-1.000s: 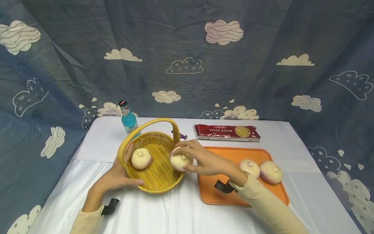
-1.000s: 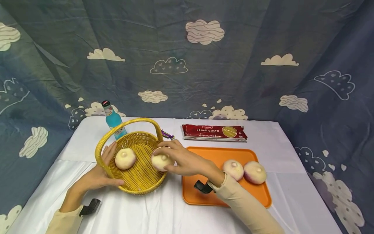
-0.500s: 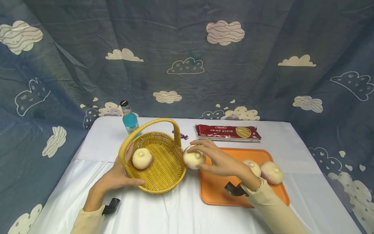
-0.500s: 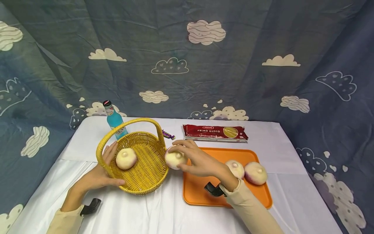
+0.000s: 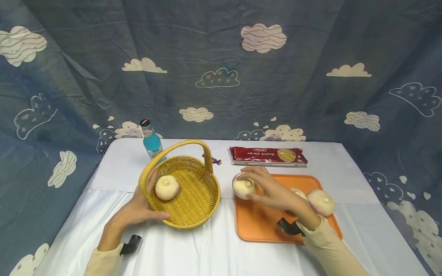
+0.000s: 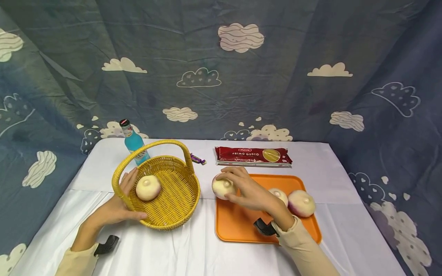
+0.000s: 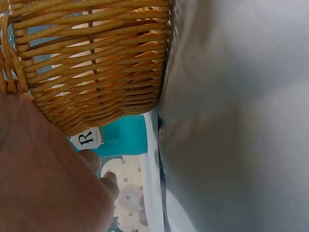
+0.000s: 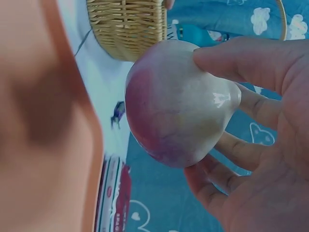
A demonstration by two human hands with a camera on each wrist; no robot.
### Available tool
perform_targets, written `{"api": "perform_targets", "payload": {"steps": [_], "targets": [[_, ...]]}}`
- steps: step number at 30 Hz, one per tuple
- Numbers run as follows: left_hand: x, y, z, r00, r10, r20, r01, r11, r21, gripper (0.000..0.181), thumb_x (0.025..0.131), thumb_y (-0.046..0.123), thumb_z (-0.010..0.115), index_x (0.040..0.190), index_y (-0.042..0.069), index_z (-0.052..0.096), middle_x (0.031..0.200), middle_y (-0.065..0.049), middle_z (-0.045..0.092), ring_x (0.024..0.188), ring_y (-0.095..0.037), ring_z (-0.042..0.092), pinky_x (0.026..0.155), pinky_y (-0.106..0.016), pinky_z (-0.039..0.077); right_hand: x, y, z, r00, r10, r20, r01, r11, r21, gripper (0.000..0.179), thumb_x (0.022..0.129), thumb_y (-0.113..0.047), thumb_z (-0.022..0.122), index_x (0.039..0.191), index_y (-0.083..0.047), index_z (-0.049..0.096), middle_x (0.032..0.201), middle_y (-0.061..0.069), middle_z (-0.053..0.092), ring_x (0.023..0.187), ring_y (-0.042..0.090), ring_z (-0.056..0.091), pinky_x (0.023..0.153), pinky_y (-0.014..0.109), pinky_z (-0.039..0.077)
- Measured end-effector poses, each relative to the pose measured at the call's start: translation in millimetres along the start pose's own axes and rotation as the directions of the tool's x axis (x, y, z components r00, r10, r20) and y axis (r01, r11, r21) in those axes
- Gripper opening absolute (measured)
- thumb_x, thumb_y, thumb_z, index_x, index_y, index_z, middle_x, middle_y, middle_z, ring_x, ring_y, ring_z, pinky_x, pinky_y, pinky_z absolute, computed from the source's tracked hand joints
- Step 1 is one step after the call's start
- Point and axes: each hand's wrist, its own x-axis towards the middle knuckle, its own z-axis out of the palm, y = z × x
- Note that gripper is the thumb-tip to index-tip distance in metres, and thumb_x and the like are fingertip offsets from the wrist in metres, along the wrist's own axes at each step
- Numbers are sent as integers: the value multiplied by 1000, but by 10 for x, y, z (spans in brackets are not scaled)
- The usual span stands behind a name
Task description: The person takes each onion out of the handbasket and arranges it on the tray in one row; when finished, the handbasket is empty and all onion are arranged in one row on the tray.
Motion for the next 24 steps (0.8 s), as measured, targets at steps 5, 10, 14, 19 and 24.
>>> {"api": "perform_targets", "payload": {"steps": [5,10,14,19,24], "targets": [[14,-14,6,1000,0,-2,0,1000,9,145,62,37,95,162,14,-6,168,-9,-14,148,-55,-9,108,-81,2,-79,65,-14,999,37,4,-36,999,-19,50,86,-11,75,133,-18,60,145,10,50,136,30,39,109,56,40],[24,-26,17,1000,-1,-4,1,1000,18,145,62,39,95,162,15,-7,168,-10,-14,148,-54,-9,109,-80,3,-183,123,-32,998,59,-1,-59,998,-37,50,89,-15,75,135,-18,58,144,9,51,134,31,42,108,57,40],[18,-28,14,1000,3,-1,-3,1000,21,145,62,39,95,162,12,-6,168,-9,-14,148,-55,-9,108,-81,2,-254,150,-40,998,67,-2,-67,997,-37,50,90,-19,74,137,-17,57,144,10,51,133,30,43,109,57,39],[8,-23,10,1000,18,-4,-18,1000,15,144,62,37,95,161,10,-5,168,-8,-15,148,-55,-10,108,-81,1,-314,179,-48,995,102,6,-102,994,-33,50,90,-21,75,137,-16,58,146,10,50,137,29,41,112,56,37],[1,-10,8,1000,19,-5,-19,1000,-2,144,61,35,96,162,10,-4,168,-8,-15,148,-55,-11,107,-81,0,-356,216,-55,993,116,7,-115,991,-75,49,89,-22,76,135,-15,59,143,10,53,133,31,45,108,57,41]]}}
